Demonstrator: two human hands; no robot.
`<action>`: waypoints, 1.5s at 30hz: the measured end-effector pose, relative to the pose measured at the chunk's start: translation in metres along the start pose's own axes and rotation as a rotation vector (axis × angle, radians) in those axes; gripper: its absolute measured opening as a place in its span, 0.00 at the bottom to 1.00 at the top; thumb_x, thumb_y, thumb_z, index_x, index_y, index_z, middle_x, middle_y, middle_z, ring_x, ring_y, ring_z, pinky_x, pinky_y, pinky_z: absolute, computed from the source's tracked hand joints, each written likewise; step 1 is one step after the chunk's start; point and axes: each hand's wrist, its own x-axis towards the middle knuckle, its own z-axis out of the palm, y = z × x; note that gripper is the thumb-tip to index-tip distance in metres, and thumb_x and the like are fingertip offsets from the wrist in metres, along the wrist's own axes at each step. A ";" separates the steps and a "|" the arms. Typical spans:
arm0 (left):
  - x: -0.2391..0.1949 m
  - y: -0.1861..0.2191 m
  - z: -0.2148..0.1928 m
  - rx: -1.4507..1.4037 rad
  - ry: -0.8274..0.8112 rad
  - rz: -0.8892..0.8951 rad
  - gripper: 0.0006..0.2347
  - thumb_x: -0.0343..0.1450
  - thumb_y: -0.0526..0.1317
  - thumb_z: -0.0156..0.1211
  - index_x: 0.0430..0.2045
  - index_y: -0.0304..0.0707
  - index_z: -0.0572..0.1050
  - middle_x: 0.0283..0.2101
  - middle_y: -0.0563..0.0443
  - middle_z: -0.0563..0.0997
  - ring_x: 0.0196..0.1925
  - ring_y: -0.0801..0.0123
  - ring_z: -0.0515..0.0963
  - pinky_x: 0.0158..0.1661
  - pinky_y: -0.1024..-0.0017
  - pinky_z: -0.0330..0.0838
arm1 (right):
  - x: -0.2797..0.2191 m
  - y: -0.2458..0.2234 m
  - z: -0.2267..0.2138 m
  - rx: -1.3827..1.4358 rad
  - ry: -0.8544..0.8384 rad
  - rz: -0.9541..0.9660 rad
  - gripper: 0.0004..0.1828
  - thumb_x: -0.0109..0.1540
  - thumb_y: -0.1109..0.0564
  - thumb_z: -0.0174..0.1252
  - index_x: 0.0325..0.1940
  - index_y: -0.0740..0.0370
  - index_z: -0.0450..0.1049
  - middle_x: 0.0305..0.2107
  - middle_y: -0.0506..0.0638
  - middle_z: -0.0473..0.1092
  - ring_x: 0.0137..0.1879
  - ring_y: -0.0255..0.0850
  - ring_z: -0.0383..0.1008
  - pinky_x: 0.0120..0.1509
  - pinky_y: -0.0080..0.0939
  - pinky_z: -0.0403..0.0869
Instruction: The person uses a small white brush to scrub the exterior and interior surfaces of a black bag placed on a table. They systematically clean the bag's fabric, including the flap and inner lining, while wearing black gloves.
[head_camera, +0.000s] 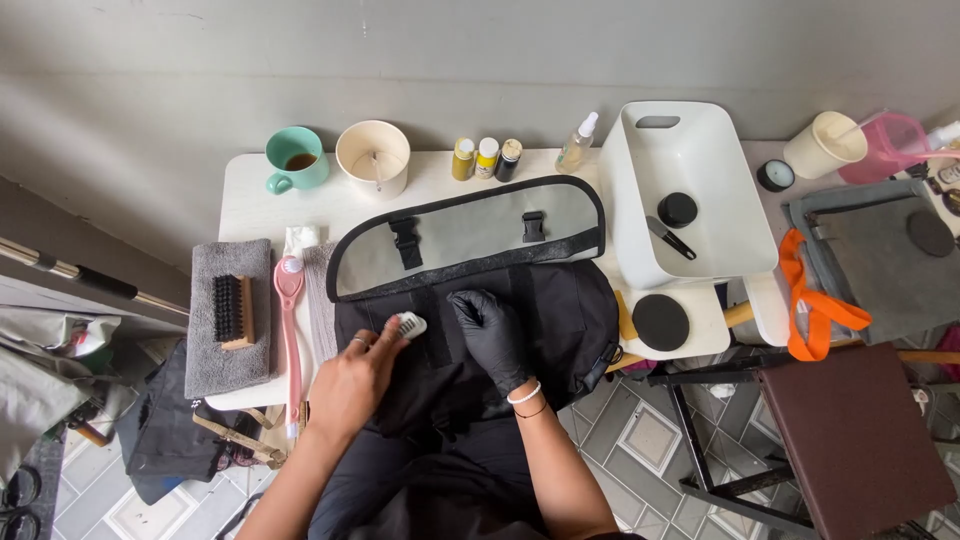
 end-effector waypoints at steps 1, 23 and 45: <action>0.000 0.002 0.003 -0.001 -0.005 0.002 0.15 0.75 0.51 0.55 0.54 0.55 0.79 0.28 0.53 0.78 0.20 0.57 0.83 0.19 0.59 0.78 | -0.001 0.000 0.000 0.000 0.000 0.006 0.02 0.61 0.57 0.64 0.35 0.54 0.82 0.32 0.55 0.79 0.46 0.53 0.81 0.51 0.49 0.79; 0.011 0.008 0.005 -0.034 -0.047 0.033 0.15 0.75 0.53 0.53 0.52 0.59 0.80 0.28 0.54 0.78 0.19 0.56 0.83 0.18 0.58 0.78 | -0.003 -0.001 0.001 -0.032 0.043 -0.035 0.02 0.60 0.56 0.65 0.35 0.54 0.82 0.31 0.54 0.79 0.45 0.52 0.81 0.50 0.47 0.79; 0.018 -0.011 0.013 0.035 -0.066 0.038 0.20 0.73 0.52 0.58 0.61 0.58 0.75 0.39 0.52 0.80 0.12 0.50 0.76 0.11 0.53 0.67 | -0.007 0.013 -0.009 0.088 -0.010 -0.235 0.07 0.66 0.59 0.57 0.45 0.60 0.79 0.41 0.50 0.79 0.47 0.44 0.81 0.54 0.41 0.77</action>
